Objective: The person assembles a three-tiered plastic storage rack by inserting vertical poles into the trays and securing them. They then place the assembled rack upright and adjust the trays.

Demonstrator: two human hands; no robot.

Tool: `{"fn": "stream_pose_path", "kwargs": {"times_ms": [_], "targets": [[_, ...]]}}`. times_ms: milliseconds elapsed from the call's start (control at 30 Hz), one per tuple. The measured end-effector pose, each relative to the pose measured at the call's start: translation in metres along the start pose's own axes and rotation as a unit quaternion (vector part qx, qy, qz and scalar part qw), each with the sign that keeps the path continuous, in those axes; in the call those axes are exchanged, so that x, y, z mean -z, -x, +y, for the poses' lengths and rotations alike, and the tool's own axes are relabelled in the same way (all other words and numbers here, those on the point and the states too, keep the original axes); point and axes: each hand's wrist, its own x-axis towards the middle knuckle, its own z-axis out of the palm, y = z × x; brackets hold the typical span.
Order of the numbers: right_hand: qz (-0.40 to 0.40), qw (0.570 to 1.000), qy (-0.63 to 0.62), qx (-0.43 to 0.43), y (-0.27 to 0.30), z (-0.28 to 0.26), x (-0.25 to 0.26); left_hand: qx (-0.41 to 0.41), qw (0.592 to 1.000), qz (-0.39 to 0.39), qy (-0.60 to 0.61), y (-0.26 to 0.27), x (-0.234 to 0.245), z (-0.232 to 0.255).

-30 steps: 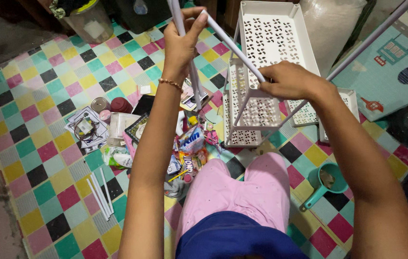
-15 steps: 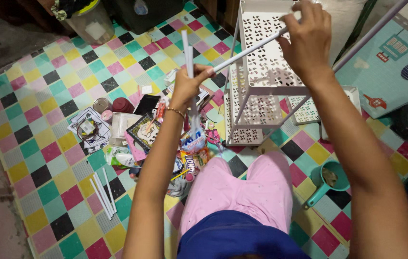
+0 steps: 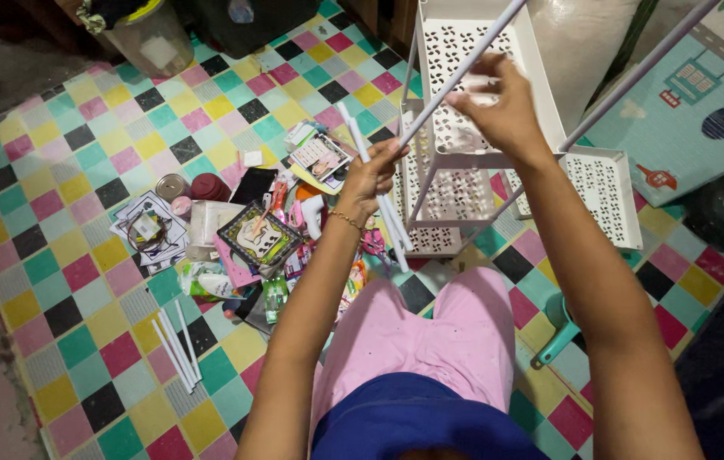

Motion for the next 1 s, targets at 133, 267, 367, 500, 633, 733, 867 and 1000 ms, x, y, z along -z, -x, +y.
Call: {"fn": "stream_pose_path", "kwargs": {"times_ms": [133,267,367,500,633,733,867,1000], "targets": [[-0.108,0.993,-0.049,-0.029,0.012,0.002,-0.007,0.003,0.999,-0.04,0.014,0.0,-0.021,-0.004],[-0.115,0.987,-0.076,-0.085,0.014,-0.008,-0.008,-0.007,0.998,-0.028,-0.057,0.007,-0.04,0.004],[-0.105,0.992,-0.029,-0.063,0.012,-0.018,0.005,-0.037,0.991,0.001,-0.13,0.011,-0.046,0.008],[-0.089,0.993,0.047,-0.056,0.016,-0.023,0.018,-0.065,0.978,0.042,-0.196,0.009,-0.044,0.002],[-0.09,0.991,0.077,-0.062,0.019,-0.021,0.016,-0.04,0.973,0.058,-0.219,-0.003,-0.039,-0.013],[-0.09,0.992,0.084,-0.036,0.019,-0.019,0.013,-0.005,0.978,0.047,-0.202,-0.009,-0.039,-0.023],[-0.098,0.987,0.128,-0.024,0.017,-0.019,0.011,0.008,0.977,0.047,-0.207,-0.011,-0.041,-0.029],[-0.116,0.975,0.192,-0.005,0.016,-0.02,0.01,0.016,0.979,0.038,-0.199,-0.008,-0.042,-0.026]]}}
